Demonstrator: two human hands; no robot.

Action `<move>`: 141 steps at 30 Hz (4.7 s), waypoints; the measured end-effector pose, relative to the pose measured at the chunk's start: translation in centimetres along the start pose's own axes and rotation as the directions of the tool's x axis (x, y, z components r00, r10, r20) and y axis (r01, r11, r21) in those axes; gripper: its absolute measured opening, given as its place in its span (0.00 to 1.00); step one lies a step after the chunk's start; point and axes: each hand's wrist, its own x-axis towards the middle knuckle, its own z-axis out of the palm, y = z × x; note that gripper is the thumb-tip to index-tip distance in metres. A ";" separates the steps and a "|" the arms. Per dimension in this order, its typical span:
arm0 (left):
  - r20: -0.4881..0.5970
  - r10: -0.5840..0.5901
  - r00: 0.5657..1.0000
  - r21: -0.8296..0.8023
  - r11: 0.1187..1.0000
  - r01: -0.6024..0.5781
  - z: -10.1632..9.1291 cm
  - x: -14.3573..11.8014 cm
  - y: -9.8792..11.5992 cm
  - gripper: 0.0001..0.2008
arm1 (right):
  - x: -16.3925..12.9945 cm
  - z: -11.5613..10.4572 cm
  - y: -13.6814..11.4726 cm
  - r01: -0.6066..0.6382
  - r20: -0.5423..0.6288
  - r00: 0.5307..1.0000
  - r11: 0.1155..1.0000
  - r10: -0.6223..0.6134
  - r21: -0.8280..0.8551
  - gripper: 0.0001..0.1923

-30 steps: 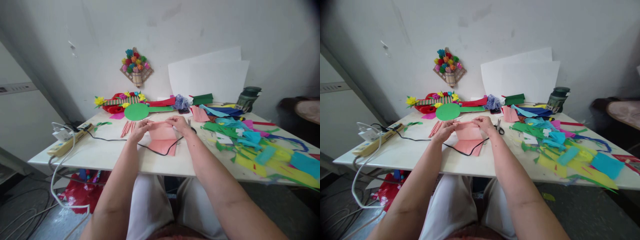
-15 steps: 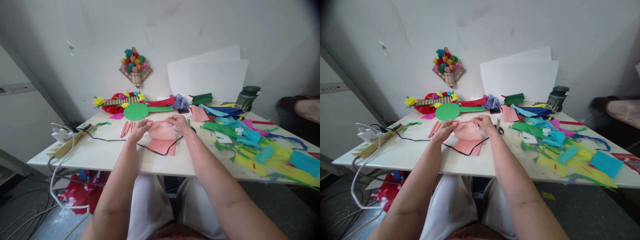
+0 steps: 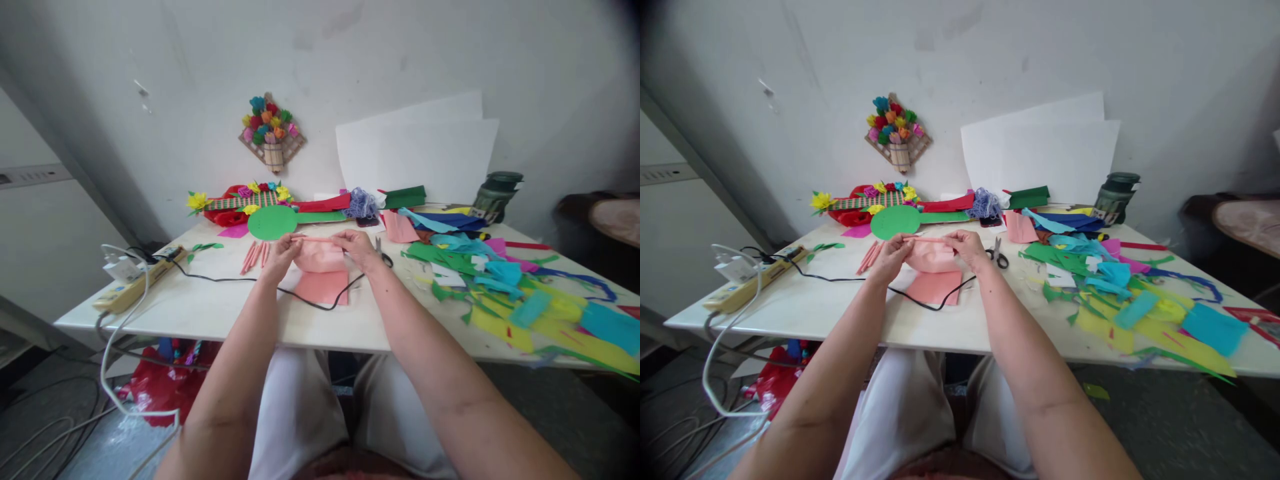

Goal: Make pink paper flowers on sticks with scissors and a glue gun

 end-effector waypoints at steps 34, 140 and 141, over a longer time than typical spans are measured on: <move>0.082 -0.082 0.993 0.071 0.995 0.077 -0.2 -0.4 1.0 0.19 | -0.3 -0.3 -0.6 -0.163 0.108 0.982 0.982 0.153 0.090 0.16; 0.076 -0.181 0.980 -0.091 0.978 0.188 -1.6 -0.7 1.0 0.13 | -0.5 -0.6 -0.8 -0.041 0.181 0.983 0.995 0.024 0.087 0.13; 0.072 -0.184 0.980 -0.092 0.977 0.190 -1.6 -0.6 1.0 0.13 | -0.5 -0.6 -0.8 -0.035 0.181 0.983 0.996 0.020 0.080 0.13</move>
